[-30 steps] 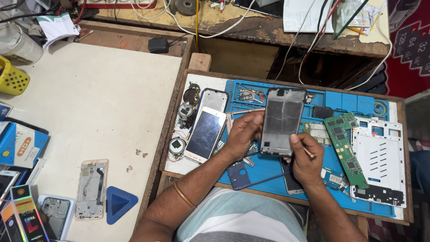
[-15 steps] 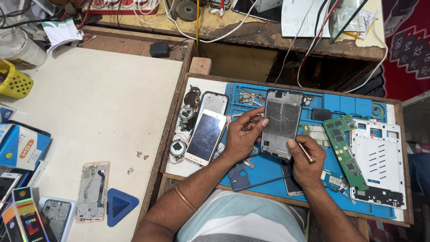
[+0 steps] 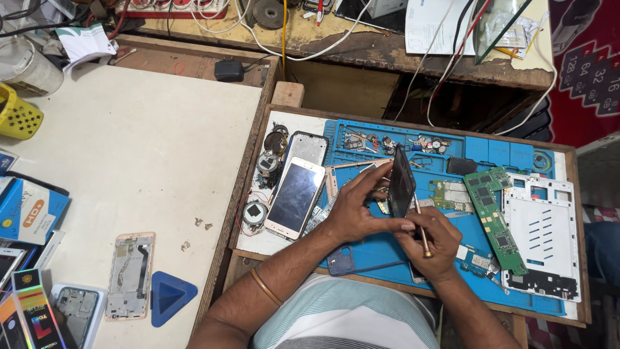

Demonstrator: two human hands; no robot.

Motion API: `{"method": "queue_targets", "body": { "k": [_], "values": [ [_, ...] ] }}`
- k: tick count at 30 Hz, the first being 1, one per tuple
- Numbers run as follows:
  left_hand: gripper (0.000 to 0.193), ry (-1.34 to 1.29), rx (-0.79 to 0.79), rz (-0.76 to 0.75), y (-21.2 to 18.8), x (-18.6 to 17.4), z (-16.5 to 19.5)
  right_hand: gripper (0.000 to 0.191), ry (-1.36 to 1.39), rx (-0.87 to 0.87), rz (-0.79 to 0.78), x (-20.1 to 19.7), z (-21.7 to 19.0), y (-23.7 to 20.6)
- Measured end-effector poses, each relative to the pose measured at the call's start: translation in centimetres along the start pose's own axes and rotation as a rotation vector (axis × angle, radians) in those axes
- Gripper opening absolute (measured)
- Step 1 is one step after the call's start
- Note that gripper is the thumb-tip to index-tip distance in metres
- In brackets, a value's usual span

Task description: The person holds a disassembled phone frame and uses a metal pry tool to work around its edges, separating components and removing the mid-frame. They then pick up a green motherboard and probe and lift components on it with the tool, working over a cluttered repair mat with other phone parts.

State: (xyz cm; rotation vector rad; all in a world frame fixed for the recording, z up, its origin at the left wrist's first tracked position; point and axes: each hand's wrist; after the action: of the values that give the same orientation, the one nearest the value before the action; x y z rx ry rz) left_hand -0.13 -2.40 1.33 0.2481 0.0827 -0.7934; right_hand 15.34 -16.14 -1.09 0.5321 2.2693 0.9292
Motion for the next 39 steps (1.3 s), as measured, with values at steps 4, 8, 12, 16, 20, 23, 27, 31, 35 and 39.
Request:
{"method": "queue_targets", "body": {
  "k": [4,8,12,16,20,23,27,31,35,39],
  "values": [
    [0.103,-0.032,-0.021,-0.013,0.1,0.1,-0.2,0.032,0.005,-0.015,0.011,0.1,-0.3,0.3],
    [0.097,-0.087,-0.032,0.011,-0.2,0.1,-0.4,0.028,0.005,-0.085,-0.004,0.2,-0.7,0.8],
    [0.096,-0.061,-0.025,0.012,-0.1,-0.1,-0.5,0.023,-0.004,-0.085,-0.006,0.3,-0.8,1.1],
    [0.097,-0.057,-0.019,-0.009,0.0,-0.1,-0.6,0.024,-0.01,-0.053,-0.009,0.3,-0.6,0.9],
    [0.097,-0.054,-0.006,-0.009,0.0,0.0,-0.6,0.024,0.009,-0.064,-0.005,0.3,-0.5,0.6],
    [0.098,-0.037,-0.008,-0.002,0.0,-0.1,-0.6,0.024,0.012,-0.064,-0.007,0.4,-0.4,0.6],
    [0.098,-0.032,-0.008,-0.005,0.0,-0.1,-0.6,0.025,0.013,-0.043,-0.015,0.4,-0.4,0.5],
    [0.1,-0.016,-0.012,0.004,-0.1,-0.1,-0.7,0.024,0.013,-0.059,-0.015,0.3,-0.4,0.6],
    [0.099,-0.022,-0.023,0.011,-0.2,-0.1,-0.7,0.024,0.037,-0.049,-0.016,0.3,-0.6,0.7],
    [0.1,-0.057,-0.008,0.007,-0.1,-0.2,-0.7,0.024,0.028,-0.071,-0.023,0.3,-0.7,1.0]
  ]
}}
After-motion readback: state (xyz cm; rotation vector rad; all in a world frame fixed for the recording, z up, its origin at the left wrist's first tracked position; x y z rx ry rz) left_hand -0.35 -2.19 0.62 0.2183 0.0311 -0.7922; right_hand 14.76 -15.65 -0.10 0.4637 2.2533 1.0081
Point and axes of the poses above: each hand's wrist, its own y-axis towards the middle knuckle, its own x-axis out of the palm, z = x × y, and after that the axes turned 15 degrees about -x, right-handed
